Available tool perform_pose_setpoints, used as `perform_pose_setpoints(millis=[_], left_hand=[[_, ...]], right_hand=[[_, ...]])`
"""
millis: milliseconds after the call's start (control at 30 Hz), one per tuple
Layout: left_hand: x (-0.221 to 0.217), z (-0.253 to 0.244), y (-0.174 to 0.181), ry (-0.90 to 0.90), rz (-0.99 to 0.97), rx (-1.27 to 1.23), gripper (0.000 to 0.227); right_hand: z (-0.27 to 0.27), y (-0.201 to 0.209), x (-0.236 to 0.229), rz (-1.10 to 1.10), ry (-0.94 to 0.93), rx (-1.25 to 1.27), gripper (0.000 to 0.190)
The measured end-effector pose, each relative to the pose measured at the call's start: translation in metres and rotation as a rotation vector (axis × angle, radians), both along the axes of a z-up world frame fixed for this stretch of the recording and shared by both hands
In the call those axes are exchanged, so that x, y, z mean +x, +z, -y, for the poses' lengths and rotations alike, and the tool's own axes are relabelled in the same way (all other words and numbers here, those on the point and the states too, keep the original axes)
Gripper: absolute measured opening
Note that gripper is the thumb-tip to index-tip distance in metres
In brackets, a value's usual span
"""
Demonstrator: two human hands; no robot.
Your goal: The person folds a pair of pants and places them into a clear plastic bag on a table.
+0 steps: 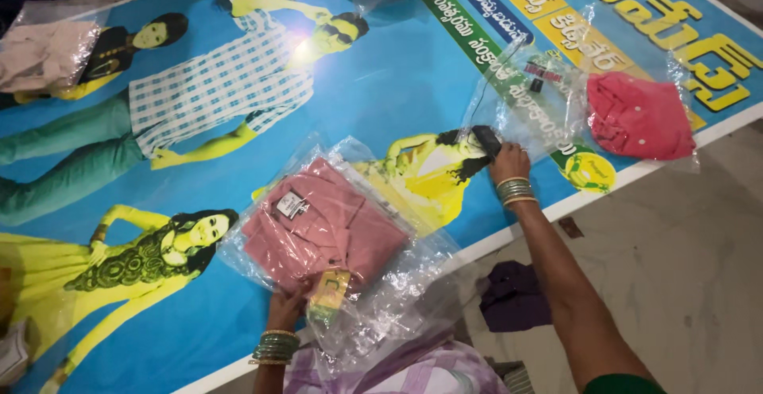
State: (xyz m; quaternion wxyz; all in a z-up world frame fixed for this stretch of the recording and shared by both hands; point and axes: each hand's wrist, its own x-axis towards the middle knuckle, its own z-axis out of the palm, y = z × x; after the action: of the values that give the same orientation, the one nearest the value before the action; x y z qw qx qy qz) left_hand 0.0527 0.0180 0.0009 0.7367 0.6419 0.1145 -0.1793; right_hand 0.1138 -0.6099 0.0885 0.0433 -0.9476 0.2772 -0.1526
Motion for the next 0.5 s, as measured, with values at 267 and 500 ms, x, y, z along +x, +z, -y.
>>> perform_pose_setpoints(millis=[267, 500], left_hand=[[0.006, 0.008, 0.023, -0.024, -0.017, -0.075, 0.039], [0.040, 0.047, 0.005, -0.234, 0.070, 0.114, 0.032]], right_hand=[[0.045, 0.015, -0.010, 0.317, 0.105, 0.077, 0.033], [0.081, 0.110, -0.009, 0.644, 0.118, 0.991, 0.026]])
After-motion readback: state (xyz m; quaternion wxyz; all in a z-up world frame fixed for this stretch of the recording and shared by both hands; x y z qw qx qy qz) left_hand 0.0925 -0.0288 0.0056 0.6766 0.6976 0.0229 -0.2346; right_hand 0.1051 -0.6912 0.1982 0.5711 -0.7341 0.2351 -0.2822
